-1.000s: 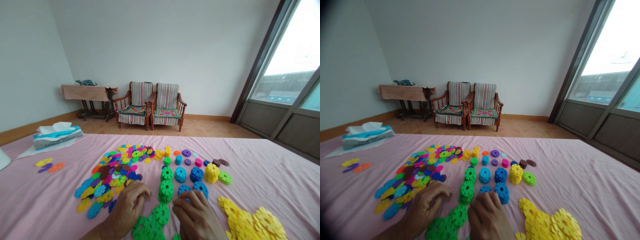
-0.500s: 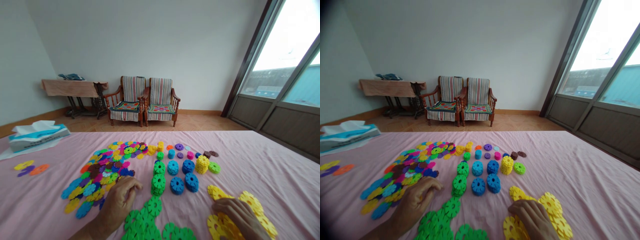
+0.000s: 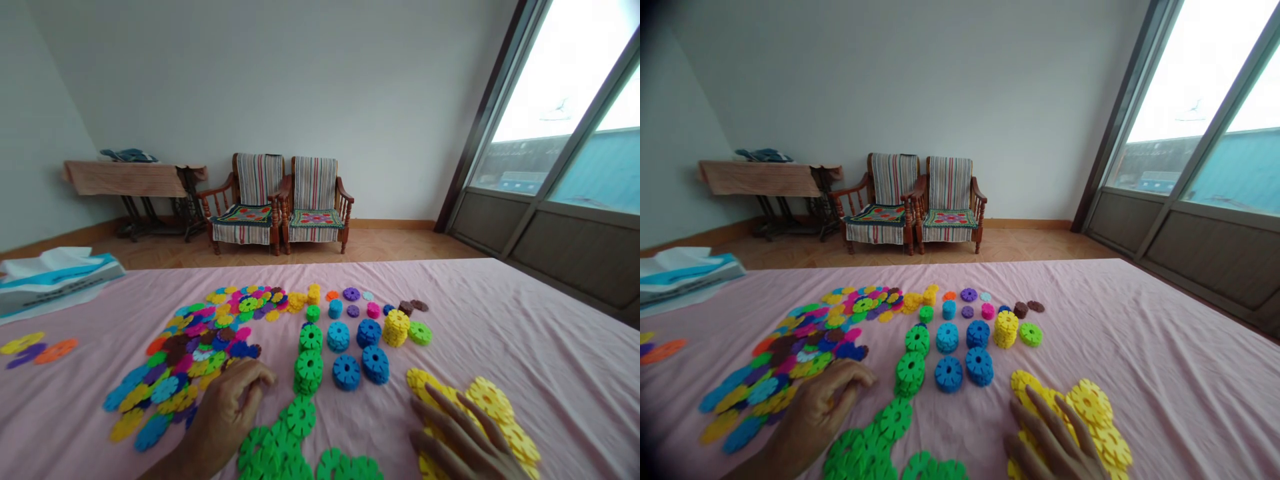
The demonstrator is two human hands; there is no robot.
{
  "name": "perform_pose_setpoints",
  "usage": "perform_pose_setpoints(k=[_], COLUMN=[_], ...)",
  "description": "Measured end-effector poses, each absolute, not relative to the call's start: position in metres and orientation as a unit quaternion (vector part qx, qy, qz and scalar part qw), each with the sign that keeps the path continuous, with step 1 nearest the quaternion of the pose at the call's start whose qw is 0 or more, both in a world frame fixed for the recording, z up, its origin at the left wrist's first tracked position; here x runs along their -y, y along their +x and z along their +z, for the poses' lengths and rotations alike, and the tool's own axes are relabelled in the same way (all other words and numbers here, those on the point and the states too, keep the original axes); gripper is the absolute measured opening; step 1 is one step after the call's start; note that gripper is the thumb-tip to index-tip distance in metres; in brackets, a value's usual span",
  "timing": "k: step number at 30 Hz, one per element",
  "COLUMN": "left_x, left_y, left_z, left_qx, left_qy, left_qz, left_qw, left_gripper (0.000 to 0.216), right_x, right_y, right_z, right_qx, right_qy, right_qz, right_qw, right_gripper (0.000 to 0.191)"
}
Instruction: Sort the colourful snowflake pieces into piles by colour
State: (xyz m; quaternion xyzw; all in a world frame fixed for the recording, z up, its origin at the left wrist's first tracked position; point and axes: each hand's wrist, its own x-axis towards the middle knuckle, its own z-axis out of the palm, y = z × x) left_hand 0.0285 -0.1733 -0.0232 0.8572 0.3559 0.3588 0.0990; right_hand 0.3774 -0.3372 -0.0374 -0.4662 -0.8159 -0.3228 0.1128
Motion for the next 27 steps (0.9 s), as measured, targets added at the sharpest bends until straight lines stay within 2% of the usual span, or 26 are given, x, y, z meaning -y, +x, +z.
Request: perform_pose_setpoints(k=[6, 12, 16, 20, 24, 27], left_x=[0.174, 0.174, 0.174, 0.173, 0.172, 0.172], left_y=[0.031, 0.032, 0.030, 0.029, 0.030, 0.030], left_z=[-0.018, -0.018, -0.020, -0.021, -0.021, -0.021], left_qx=[-0.355, -0.355, -0.354, -0.353, -0.352, -0.353], left_qy=[0.858, 0.859, 0.861, 0.863, 0.865, 0.864], left_qz=[0.357, 0.353, 0.351, 0.349, 0.346, 0.348], left_qw=[0.103, 0.103, 0.098, 0.093, 0.093, 0.094], left_gripper=[0.023, 0.023, 0.023, 0.023, 0.023, 0.022], right_x=[0.338, 0.341, 0.333, 0.322, 0.312, 0.307], right_y=[0.405, 0.445, 0.472, 0.480, 0.453, 0.416], right_z=[-0.030, -0.046, -0.050, -0.040, -0.024, -0.009], right_qx=[0.799, 0.776, 0.748, 0.730, 0.726, 0.778], right_qy=[-0.531, -0.591, -0.642, -0.661, -0.651, -0.592], right_qz=[-0.257, -0.196, -0.139, -0.139, -0.171, -0.157], right_qw=[0.113, 0.099, 0.091, 0.103, 0.139, 0.142], right_gripper=[0.040, 0.052, 0.047, 0.041, 0.035, 0.027])
